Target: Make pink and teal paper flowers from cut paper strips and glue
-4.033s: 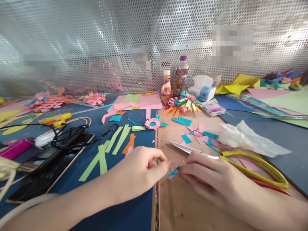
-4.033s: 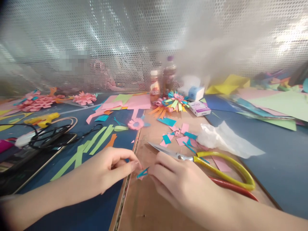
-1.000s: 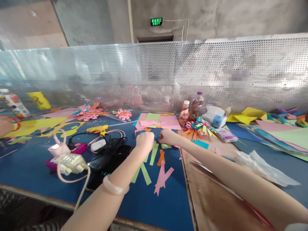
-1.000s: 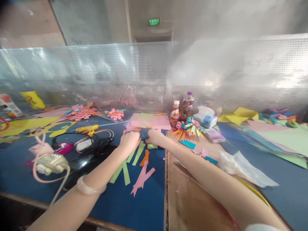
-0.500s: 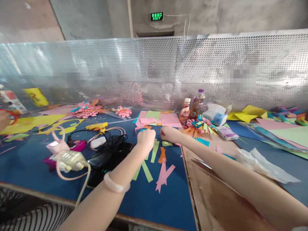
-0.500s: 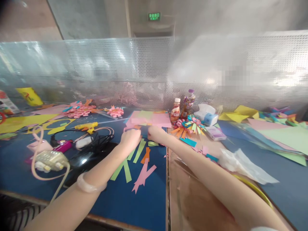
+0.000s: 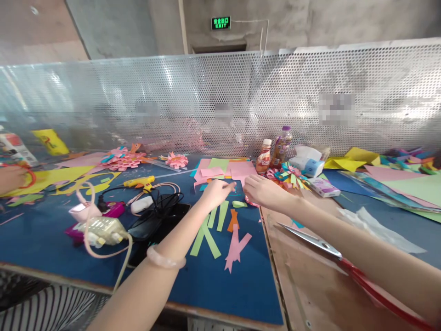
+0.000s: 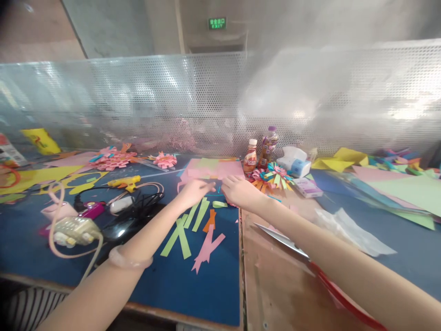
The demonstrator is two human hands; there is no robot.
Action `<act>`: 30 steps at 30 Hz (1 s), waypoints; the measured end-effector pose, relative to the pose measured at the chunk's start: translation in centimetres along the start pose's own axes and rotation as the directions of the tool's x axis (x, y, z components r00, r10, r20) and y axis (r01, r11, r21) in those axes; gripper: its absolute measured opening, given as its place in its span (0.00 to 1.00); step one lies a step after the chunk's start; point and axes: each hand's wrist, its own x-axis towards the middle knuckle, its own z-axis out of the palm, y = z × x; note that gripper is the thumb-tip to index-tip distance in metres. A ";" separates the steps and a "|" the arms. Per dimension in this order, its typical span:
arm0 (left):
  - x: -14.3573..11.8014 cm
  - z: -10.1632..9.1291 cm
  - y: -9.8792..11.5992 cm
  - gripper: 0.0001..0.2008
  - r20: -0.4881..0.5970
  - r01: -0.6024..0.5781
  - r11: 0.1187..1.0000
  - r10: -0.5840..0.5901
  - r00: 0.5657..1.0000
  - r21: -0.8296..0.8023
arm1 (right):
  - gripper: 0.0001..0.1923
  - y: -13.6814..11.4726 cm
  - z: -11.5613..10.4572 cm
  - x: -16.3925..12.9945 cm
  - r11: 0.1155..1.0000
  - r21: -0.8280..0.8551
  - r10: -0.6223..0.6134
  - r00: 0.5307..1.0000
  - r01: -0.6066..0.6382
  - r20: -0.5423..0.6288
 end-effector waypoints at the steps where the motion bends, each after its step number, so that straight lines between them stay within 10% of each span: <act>1: 0.0 -0.3 -0.1 0.23 0.028 0.078 0.989 -0.075 0.997 -0.125 | 0.12 -0.2 -0.3 -0.7 0.998 -0.053 -0.045 0.998 0.043 -0.038; 4: -0.3 -1.0 -0.2 0.22 0.156 0.218 0.912 -0.173 0.973 -0.348 | 0.13 -0.8 -1.1 -2.8 0.984 -0.118 -0.149 0.979 0.133 -0.141; 10: -1.5 -1.4 1.4 0.19 0.560 0.162 0.906 0.095 0.823 -0.391 | 0.13 -1.5 -2.4 -6.0 0.965 -0.133 -0.254 0.931 0.226 -0.264; 19: -2.5 0.8 3.0 0.14 0.673 0.219 0.843 0.207 0.710 -0.491 | 0.13 -2.3 -2.2 -7.8 0.973 -0.078 -0.230 0.931 0.217 -0.283; 27: -2.7 1.0 3.2 0.13 0.635 0.152 0.894 0.171 0.753 -0.421 | 0.11 -2.1 -3.6 -8.4 0.900 0.434 0.185 0.932 -0.034 -0.312; 30: -2.9 0.9 3.6 0.12 0.653 0.095 0.934 0.166 0.739 -0.345 | 0.12 -1.8 -4.0 -8.8 0.900 0.436 0.130 0.959 -0.007 -0.252</act>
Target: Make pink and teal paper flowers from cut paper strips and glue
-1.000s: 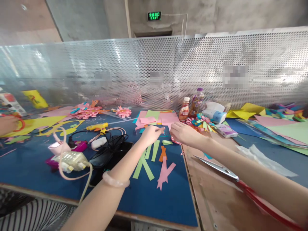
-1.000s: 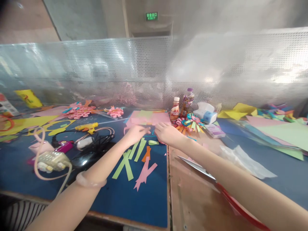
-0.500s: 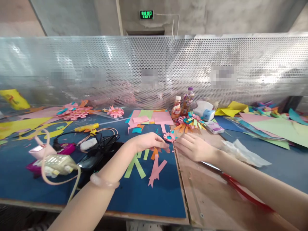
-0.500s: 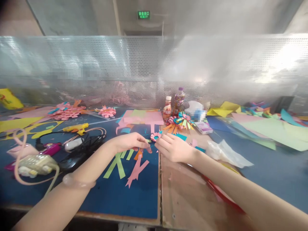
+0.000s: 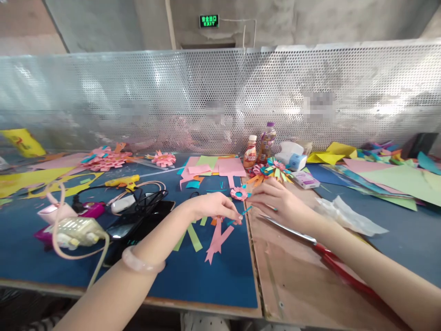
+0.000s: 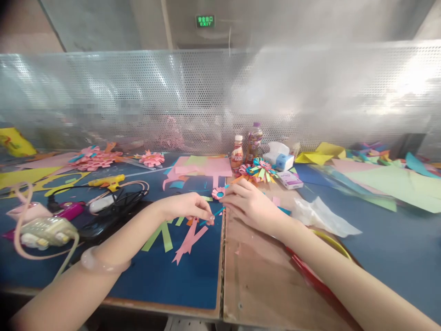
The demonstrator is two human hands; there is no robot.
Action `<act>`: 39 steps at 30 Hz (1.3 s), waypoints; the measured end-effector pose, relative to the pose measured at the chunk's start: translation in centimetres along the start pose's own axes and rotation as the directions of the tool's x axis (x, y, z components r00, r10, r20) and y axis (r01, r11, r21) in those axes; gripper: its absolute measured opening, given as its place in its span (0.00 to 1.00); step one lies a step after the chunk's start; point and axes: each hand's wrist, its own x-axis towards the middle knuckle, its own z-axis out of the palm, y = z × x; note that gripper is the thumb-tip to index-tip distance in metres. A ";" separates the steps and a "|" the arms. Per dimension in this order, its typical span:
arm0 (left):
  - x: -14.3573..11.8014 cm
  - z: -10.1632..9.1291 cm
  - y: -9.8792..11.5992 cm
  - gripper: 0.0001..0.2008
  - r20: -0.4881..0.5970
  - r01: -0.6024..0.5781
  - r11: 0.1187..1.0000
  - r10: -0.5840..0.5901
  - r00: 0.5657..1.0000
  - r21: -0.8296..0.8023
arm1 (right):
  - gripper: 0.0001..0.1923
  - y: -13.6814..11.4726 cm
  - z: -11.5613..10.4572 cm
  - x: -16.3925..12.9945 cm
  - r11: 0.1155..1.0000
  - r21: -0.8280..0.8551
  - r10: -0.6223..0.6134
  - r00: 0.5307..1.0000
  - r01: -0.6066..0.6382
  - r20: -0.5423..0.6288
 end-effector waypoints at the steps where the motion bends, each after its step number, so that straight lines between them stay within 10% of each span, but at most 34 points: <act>1: 0.0 0.1 0.1 0.11 0.010 0.003 0.999 -0.004 1.000 0.035 | 0.12 0.0 -0.1 -0.1 1.000 -0.013 -0.028 0.998 0.028 0.048; 7: 0.0 0.7 0.4 0.12 0.062 0.021 0.986 -0.031 0.998 0.166 | 0.12 -1.1 0.5 -0.4 0.995 0.002 -0.093 0.969 0.095 0.230; 39: -0.3 1.3 1.1 0.11 0.240 -0.089 0.988 0.057 0.969 0.126 | 0.07 -1.5 -0.2 -0.7 0.806 0.401 0.165 0.816 -0.435 0.554</act>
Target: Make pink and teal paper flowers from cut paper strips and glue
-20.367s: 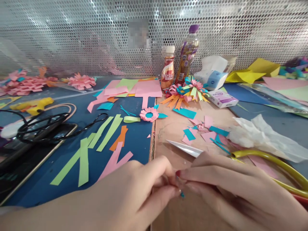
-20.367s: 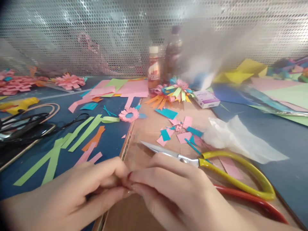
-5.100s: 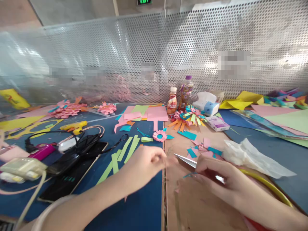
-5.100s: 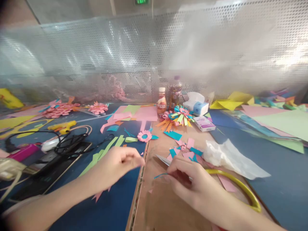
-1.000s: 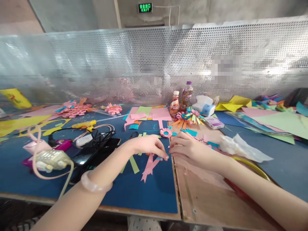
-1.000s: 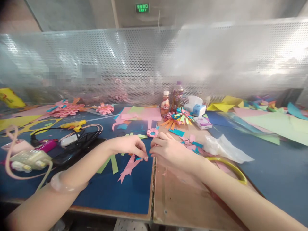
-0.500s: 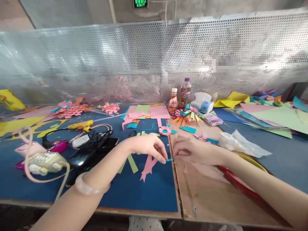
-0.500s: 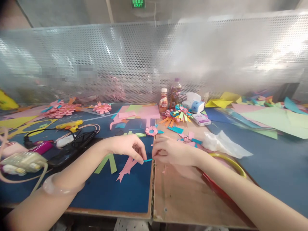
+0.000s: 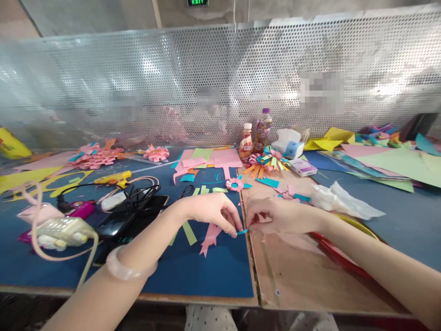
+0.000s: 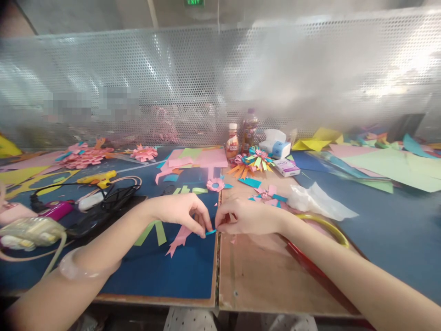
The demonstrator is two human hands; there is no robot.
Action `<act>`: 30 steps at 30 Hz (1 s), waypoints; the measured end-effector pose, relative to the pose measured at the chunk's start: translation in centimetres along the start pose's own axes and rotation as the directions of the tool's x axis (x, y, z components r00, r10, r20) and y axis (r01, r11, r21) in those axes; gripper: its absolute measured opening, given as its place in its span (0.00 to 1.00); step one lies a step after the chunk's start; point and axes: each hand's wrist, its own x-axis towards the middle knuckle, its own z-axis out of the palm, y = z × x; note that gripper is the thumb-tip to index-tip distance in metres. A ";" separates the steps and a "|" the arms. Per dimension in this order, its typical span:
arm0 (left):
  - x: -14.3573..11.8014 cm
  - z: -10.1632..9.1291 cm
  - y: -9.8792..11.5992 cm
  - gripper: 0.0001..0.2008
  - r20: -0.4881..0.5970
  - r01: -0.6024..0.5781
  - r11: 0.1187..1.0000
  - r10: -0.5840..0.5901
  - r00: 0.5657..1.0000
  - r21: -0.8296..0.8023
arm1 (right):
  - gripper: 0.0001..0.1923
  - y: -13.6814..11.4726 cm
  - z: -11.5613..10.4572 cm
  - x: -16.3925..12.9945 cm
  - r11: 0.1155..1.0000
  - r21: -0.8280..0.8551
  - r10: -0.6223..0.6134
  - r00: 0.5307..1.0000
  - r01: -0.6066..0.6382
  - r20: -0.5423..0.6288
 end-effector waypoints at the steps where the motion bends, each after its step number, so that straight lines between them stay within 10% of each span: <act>1: 0.0 0.0 0.1 0.11 0.002 -0.002 1.000 0.002 1.000 0.014 | 0.07 0.0 0.0 0.0 1.000 0.006 0.004 1.000 -0.004 0.011; 30: -0.2 0.0 0.3 0.06 -0.135 -0.065 0.992 0.050 0.990 -0.109 | 0.08 0.5 -0.8 0.0 0.992 0.126 0.033 0.999 -0.027 -0.044</act>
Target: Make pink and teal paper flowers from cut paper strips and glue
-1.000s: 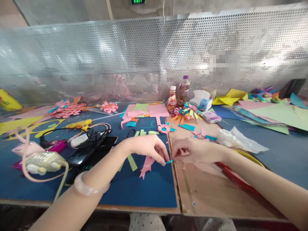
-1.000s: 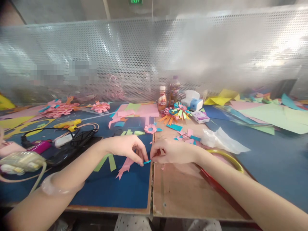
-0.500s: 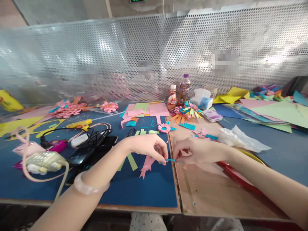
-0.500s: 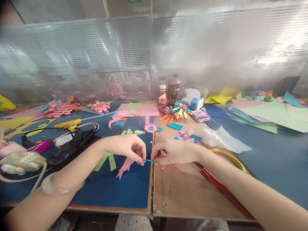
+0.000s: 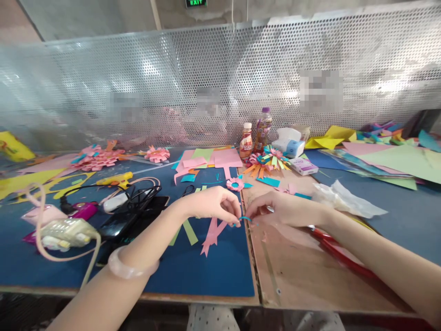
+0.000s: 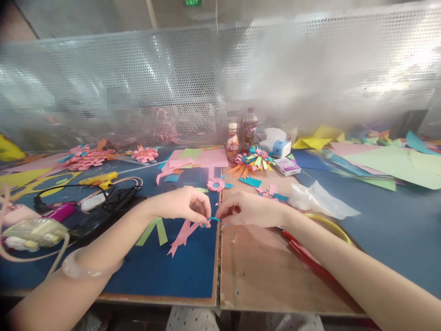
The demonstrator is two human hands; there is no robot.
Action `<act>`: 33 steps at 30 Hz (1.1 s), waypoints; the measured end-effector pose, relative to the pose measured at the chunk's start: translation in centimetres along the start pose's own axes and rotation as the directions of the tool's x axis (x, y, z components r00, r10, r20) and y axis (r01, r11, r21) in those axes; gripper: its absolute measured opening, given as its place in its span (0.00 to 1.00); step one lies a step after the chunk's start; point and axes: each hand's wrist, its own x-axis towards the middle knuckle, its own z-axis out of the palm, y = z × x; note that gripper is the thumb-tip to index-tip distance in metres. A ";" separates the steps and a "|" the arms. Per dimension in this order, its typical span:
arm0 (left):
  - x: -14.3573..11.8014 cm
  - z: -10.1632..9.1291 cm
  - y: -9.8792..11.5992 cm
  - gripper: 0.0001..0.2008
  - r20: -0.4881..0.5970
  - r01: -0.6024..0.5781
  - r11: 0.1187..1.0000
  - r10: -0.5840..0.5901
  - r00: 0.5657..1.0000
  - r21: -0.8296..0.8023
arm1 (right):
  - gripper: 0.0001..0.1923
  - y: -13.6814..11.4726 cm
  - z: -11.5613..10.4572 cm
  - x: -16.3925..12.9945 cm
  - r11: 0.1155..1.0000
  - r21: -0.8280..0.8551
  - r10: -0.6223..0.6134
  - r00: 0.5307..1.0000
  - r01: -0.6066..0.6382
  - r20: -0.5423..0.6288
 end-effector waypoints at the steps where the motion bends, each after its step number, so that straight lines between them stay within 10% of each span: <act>1: 0.0 0.0 0.0 0.06 -0.005 0.002 1.000 -0.002 1.000 0.004 | 0.08 0.0 0.0 0.0 1.000 -0.004 -0.001 1.000 0.001 -0.001; 23: 1.1 -0.4 -1.1 0.11 -0.405 -0.054 0.993 0.094 0.910 0.108 | 0.09 0.3 1.7 1.1 0.930 0.365 0.177 0.931 -0.052 -0.319; 33: 1.7 0.0 -1.1 0.09 -0.466 -0.078 0.993 0.030 0.884 -0.085 | 0.11 0.8 2.2 1.6 0.899 0.438 0.228 0.888 -0.034 -0.399</act>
